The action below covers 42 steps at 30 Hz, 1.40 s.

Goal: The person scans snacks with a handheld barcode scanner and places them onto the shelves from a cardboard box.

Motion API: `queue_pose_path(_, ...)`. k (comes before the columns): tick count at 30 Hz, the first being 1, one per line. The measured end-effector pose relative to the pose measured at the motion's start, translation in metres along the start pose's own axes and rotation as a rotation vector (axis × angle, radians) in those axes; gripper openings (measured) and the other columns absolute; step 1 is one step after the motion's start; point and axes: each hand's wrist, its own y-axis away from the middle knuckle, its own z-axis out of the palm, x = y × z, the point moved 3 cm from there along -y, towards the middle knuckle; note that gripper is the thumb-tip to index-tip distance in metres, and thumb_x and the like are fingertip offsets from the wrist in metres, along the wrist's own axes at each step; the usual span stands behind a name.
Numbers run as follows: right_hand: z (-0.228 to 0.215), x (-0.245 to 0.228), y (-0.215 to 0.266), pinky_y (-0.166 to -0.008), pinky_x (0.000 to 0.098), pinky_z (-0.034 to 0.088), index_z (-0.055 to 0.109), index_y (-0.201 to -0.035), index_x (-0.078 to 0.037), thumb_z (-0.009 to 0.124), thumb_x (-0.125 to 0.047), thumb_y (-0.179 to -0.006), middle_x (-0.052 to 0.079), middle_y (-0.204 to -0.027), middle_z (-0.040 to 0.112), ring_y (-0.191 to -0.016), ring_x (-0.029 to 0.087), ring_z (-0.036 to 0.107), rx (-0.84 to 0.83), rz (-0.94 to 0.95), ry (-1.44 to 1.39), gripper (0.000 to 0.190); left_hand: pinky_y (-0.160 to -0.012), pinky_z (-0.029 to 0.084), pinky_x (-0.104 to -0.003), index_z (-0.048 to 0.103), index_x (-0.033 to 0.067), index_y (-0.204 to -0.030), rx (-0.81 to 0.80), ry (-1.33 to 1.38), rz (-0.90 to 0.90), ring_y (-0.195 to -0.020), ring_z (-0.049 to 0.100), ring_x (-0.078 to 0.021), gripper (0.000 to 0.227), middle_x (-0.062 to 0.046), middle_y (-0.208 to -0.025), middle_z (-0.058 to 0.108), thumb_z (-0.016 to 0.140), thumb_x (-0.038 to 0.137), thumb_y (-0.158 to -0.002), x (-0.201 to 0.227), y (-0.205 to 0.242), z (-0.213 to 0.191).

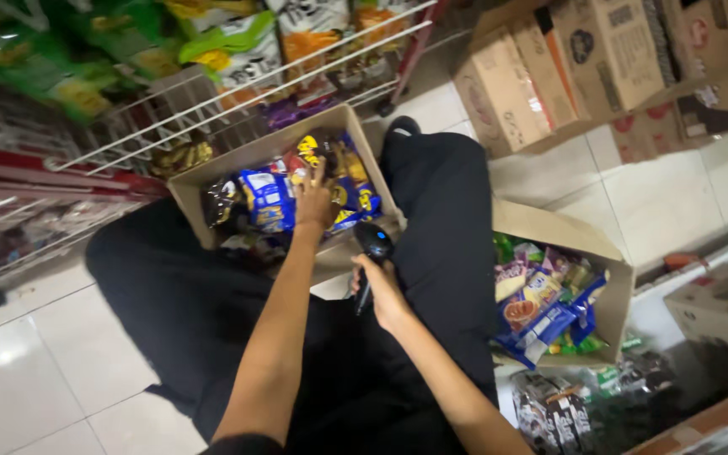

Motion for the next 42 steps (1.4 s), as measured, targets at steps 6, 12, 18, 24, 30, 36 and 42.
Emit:
queue_pose_path(6,0.009,-0.005,0.012,-0.053,0.0311,0.048,0.058,-0.080,-0.009,0.069,-0.019,-0.088,0.001,-0.062,0.054,-0.053,0.014,0.056,0.027,0.016,-0.021,0.017,-0.119,0.027,-0.060,0.052,0.0234,-0.148,0.037,-0.005,0.028,-0.153,0.019,-0.0426,0.077,-0.012,-0.170,0.013,0.080,0.021,-0.076,-0.002,-0.021,0.004)
queue_pose_path(12,0.020,-0.008,0.017,-0.055,0.0311,0.049,0.059,-0.083,-0.009,0.068,-0.018,-0.088,0.000,-0.065,0.055,-0.058,0.014,0.058,0.033,0.091,0.023,0.014,-0.122,0.021,-0.061,0.046,0.0215,-0.151,-0.092,-0.047,0.008,-0.152,0.023,-0.0385,0.078,-0.012,-0.167,0.022,0.078,0.031,-0.081,-0.019,-0.033,0.026)
queue_pose_path(18,0.023,-0.001,0.019,-0.056,0.0307,0.051,0.059,-0.084,-0.005,0.070,-0.018,-0.089,0.002,-0.067,0.056,-0.058,0.013,0.059,-0.021,0.066,0.057,0.017,-0.120,0.016,-0.065,0.047,0.0186,-0.149,0.019,-0.034,0.078,-0.150,0.027,-0.0350,0.073,-0.010,-0.164,0.031,0.078,0.039,-0.086,-0.021,-0.011,0.005)
queue_pose_path(24,0.028,-0.007,0.022,-0.057,0.0311,0.050,0.059,-0.086,-0.007,0.069,-0.018,-0.088,0.002,-0.067,0.056,-0.057,0.014,0.058,-0.022,0.080,0.057,0.015,-0.119,0.019,-0.060,0.047,0.0178,-0.154,0.046,0.227,0.016,-0.152,0.029,-0.0295,0.092,-0.003,-0.161,0.040,0.088,0.027,-0.072,-0.024,0.024,-0.061)
queue_pose_path(30,0.031,-0.026,0.035,-0.059,0.0305,0.049,0.057,-0.088,-0.009,0.069,-0.015,-0.091,0.002,-0.068,0.055,-0.058,0.013,0.056,-0.104,-0.020,-0.051,0.013,-0.125,0.030,-0.047,0.054,0.0081,-0.146,0.315,0.574,0.224,-0.148,0.042,-0.0321,0.088,-0.009,-0.156,0.049,0.092,0.017,-0.067,-0.025,0.067,-0.138)
queue_pose_path(36,0.028,-0.043,0.036,-0.064,0.0298,0.046,0.059,-0.091,-0.011,0.070,-0.009,-0.091,0.000,-0.071,0.055,-0.064,0.012,0.055,-0.070,-0.248,-0.033,0.011,-0.125,0.035,-0.040,0.053,0.0025,-0.147,0.419,1.213,0.234,-0.145,0.049,-0.0268,0.082,-0.011,-0.153,0.051,0.089,-0.001,-0.074,-0.014,0.094,-0.207)
queue_pose_path(42,0.010,-0.042,0.036,-0.068,0.0291,0.046,0.060,-0.090,-0.008,0.068,-0.013,-0.096,0.000,-0.068,0.056,-0.066,0.012,0.056,-0.108,-0.225,-0.012,0.011,-0.116,0.053,-0.040,0.055,-0.0008,-0.145,0.382,1.715,0.169,-0.134,0.059,-0.0219,0.069,-0.008,-0.145,0.055,0.083,-0.008,-0.082,-0.018,0.088,-0.236)
